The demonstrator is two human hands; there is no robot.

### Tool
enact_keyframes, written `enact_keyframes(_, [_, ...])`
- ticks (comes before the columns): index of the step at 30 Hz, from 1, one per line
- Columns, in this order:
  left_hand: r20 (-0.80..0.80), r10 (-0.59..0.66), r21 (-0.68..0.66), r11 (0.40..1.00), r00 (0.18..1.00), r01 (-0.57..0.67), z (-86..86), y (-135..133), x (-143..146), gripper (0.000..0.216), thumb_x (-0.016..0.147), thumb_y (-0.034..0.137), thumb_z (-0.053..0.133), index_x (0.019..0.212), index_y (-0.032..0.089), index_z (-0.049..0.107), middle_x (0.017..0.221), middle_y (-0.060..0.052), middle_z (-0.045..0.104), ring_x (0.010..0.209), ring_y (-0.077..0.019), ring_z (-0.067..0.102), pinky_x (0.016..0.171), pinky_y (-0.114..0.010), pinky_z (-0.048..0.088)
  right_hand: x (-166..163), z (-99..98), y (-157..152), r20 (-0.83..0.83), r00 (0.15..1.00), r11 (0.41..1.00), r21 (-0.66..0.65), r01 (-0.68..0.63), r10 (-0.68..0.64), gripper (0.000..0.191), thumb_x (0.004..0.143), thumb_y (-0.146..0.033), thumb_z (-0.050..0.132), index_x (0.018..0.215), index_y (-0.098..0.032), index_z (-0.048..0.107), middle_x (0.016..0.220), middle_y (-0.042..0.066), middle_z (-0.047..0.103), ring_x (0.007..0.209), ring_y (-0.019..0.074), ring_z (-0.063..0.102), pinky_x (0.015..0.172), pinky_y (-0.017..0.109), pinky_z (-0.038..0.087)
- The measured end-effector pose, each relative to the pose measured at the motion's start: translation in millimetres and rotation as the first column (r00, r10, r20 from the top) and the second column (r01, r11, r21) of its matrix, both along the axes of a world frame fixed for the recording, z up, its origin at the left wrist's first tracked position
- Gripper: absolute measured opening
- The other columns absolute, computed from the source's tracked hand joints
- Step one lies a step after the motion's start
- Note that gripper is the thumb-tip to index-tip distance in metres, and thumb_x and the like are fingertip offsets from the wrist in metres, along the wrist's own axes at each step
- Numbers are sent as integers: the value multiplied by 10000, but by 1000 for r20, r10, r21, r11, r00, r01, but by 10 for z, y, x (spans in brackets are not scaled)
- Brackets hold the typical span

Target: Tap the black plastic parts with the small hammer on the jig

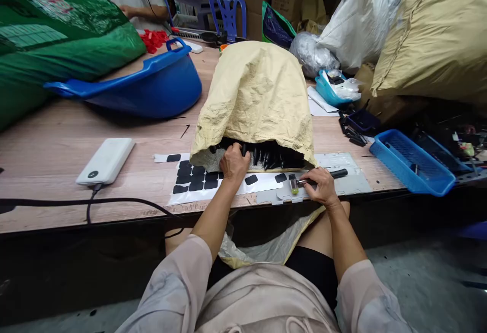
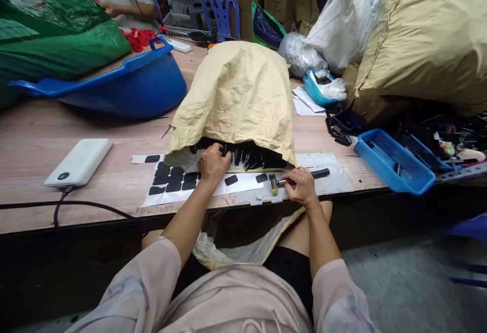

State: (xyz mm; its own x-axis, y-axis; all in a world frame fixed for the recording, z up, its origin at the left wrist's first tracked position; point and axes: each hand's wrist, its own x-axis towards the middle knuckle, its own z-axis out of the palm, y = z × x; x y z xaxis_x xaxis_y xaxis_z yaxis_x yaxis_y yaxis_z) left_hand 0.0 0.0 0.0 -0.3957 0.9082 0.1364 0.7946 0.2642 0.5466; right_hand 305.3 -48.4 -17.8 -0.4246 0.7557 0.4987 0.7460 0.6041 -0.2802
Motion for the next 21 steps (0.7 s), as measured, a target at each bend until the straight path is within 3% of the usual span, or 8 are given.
enact_keyframes(2, [18,13,19,1000,1000,-13,13,-89,-33,155,858,311,690,979,214,704,987,-96,734,903,-289,685,702,-348,472,-5,2,-7,-11,1000,1000,1,-1,1,165,757,-164,608,840,-217,741,779,30,718,756,230,594,772,365,425])
enact_keyframes(5, [55,-30,168,986,998,21,45,-324,-88,113,845,292,694,932,221,708,937,-61,730,863,-247,679,700,-321,469,-5,3,-15,-6,1000,1000,1,-1,1,163,760,-165,609,843,-215,740,781,34,710,761,231,595,772,364,422])
enact_keyframes(8, [92,-364,267,906,927,329,46,-563,-101,123,852,270,693,966,226,713,924,-30,721,840,-196,668,730,-291,486,2,-2,-13,20,1000,1000,-2,3,-3,164,765,-174,613,854,-216,743,790,39,705,771,233,591,772,364,414])
enact_keyframes(10, [96,-592,240,794,800,558,17,-649,-80,127,843,256,712,966,229,716,911,-19,721,853,-189,661,773,-294,495,8,-7,-8,31,1000,1000,-3,4,-4,167,764,-175,614,859,-214,745,790,41,702,771,233,585,773,365,410])
enact_keyframes(12, [89,-690,172,721,718,671,-29,-658,-50,128,820,243,737,946,227,720,907,-20,722,888,-205,654,814,-316,495,11,-8,-2,37,999,1000,-6,7,-6,172,760,-174,613,861,-214,745,787,40,698,768,232,580,774,365,409])
enact_keyframes(16, [94,-721,79,693,687,717,-136,-560,-4,147,811,271,753,951,230,733,927,-29,705,920,-223,638,826,-338,489,4,-2,-4,58,998,999,-26,31,-30,172,753,-184,615,858,-224,746,788,37,695,776,233,584,780,364,411])
enact_keyframes(21, [49,-717,104,696,695,711,-243,-516,8,191,806,349,791,953,234,750,882,-28,670,902,-223,618,870,-357,475,1,-14,-15,59,998,1000,-13,28,-27,176,759,-179,622,872,-219,751,795,42,690,789,238,578,783,370,403])
